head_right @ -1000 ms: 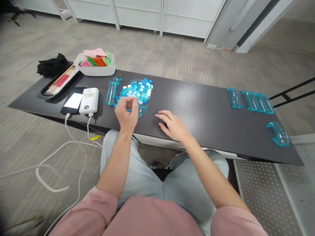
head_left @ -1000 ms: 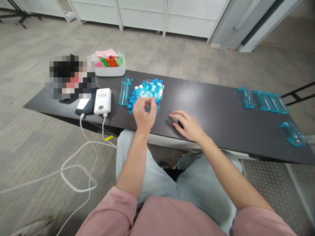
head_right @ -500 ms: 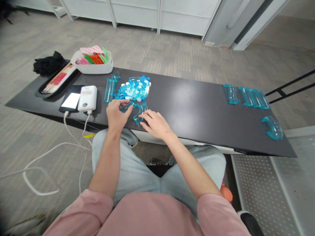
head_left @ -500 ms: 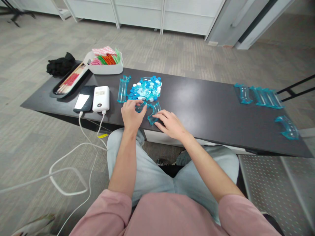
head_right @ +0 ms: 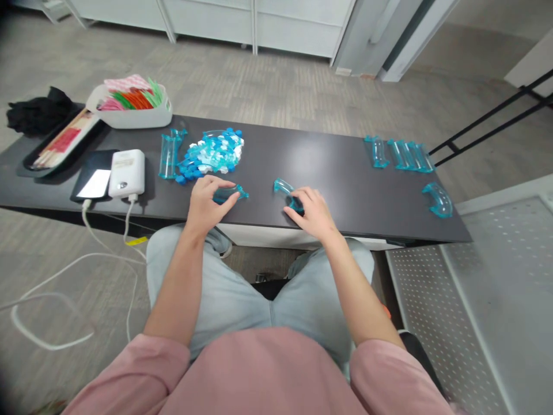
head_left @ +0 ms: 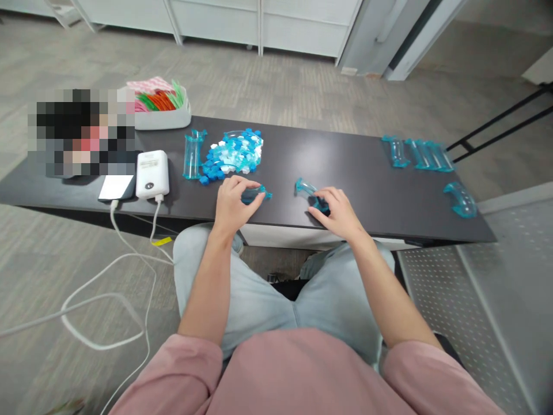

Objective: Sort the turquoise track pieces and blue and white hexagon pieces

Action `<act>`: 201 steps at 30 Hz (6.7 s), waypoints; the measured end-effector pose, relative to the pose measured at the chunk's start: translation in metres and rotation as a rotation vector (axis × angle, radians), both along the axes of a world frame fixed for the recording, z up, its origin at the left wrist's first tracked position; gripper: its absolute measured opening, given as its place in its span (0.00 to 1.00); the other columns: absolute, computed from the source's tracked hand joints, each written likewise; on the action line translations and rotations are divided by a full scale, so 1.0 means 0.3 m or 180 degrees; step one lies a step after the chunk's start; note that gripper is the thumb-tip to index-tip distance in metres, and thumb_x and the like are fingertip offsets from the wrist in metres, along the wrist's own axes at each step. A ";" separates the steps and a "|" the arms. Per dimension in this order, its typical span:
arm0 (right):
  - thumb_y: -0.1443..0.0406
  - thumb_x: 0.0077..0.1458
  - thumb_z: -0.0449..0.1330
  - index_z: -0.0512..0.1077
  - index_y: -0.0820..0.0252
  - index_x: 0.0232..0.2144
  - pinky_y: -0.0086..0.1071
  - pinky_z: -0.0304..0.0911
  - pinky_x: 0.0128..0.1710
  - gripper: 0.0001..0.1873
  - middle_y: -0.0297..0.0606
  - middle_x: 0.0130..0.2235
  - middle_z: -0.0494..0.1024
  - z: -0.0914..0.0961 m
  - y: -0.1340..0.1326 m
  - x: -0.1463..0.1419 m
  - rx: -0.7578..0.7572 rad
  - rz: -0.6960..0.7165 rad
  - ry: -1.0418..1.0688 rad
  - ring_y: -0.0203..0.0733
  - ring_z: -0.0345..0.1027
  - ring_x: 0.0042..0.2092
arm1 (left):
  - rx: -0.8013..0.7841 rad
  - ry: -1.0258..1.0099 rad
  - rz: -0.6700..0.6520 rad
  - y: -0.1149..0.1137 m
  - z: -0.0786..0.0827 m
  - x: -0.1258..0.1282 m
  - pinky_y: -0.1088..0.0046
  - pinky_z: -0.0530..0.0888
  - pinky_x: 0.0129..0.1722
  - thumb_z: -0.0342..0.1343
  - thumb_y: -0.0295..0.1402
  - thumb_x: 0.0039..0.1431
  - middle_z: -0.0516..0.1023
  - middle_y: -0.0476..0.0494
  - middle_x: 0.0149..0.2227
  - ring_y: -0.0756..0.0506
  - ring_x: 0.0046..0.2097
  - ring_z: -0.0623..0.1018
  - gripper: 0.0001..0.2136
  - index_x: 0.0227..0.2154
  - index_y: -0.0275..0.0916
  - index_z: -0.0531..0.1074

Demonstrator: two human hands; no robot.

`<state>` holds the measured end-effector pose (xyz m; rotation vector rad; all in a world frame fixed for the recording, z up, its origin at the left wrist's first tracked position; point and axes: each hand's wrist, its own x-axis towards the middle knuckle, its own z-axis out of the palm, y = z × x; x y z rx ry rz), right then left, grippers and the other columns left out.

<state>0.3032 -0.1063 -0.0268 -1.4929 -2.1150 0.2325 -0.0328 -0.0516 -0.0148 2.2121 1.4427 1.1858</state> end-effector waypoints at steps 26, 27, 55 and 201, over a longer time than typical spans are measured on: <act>0.59 0.74 0.57 0.81 0.59 0.61 0.55 0.60 0.71 0.21 0.52 0.63 0.81 -0.010 -0.266 0.794 -0.0001 -0.2953 -0.0256 0.61 0.66 0.62 | -0.0203 0.0821 -0.0100 -0.018 0.002 0.024 0.45 0.73 0.66 0.57 0.54 0.68 0.87 0.43 0.55 0.27 0.64 0.83 0.16 0.51 0.57 0.81; 0.60 0.74 0.58 0.81 0.59 0.61 0.54 0.60 0.71 0.21 0.52 0.63 0.81 -0.012 -0.265 0.798 0.0024 -0.2979 -0.0220 0.61 0.66 0.63 | -0.0243 0.0793 -0.0085 -0.018 0.005 0.026 0.45 0.73 0.66 0.57 0.54 0.67 0.87 0.44 0.55 0.27 0.64 0.82 0.16 0.51 0.58 0.81; 0.64 0.71 0.57 0.83 0.60 0.62 0.55 0.65 0.68 0.24 0.54 0.61 0.81 0.003 -0.272 0.792 0.0336 -0.3285 -0.0228 0.63 0.67 0.61 | -0.0464 0.0751 -0.0106 -0.019 0.034 0.044 0.48 0.76 0.66 0.57 0.55 0.63 0.86 0.45 0.52 0.26 0.61 0.82 0.16 0.48 0.59 0.80; 0.41 0.62 0.57 0.80 0.44 0.46 0.57 0.76 0.45 0.22 0.46 0.49 0.80 -0.016 -0.141 0.395 0.0042 -0.1378 -0.0148 0.57 0.79 0.39 | -0.0920 0.0435 0.1914 0.224 0.105 -0.103 0.43 0.57 0.72 0.61 0.38 0.70 0.81 0.37 0.66 0.28 0.71 0.70 0.19 0.61 0.48 0.80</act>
